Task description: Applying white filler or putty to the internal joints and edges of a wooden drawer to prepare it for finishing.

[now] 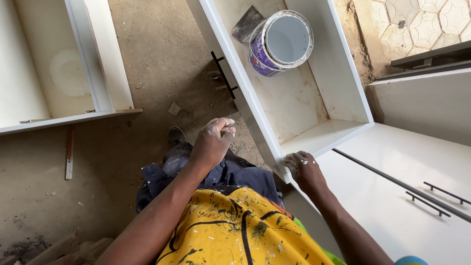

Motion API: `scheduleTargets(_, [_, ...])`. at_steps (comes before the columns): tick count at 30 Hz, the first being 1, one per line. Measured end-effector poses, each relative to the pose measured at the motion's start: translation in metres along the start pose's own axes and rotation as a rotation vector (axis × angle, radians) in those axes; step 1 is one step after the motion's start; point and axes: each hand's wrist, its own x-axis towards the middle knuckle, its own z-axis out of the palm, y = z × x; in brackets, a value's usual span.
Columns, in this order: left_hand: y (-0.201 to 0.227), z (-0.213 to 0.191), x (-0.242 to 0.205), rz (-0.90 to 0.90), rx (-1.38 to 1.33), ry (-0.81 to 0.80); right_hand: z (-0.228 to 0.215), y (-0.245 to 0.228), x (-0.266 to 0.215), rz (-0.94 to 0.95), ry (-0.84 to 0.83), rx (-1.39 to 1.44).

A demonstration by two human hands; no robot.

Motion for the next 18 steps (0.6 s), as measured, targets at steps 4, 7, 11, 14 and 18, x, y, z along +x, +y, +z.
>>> scheduleTargets(4, [0.0,0.006,0.007,0.045,0.029,0.01,0.034,0.022,0.011,-0.167,0.304,0.032])
scheduleTargets(7, [0.005,-0.001,0.007,0.062,0.042,0.011,0.031,0.007,0.043,-0.236,0.384,0.034])
scheduleTargets(11, [0.003,-0.012,0.013,0.048,0.005,0.017,0.023,-0.012,0.111,-0.352,0.434,0.031])
scheduleTargets(14, [0.003,-0.027,0.021,0.007,-0.02,0.0,0.001,-0.044,0.162,-0.381,0.447,0.007])
scheduleTargets(18, [0.004,-0.05,0.036,-0.049,-0.079,-0.032,-0.033,-0.097,0.226,-0.403,0.477,-0.006])
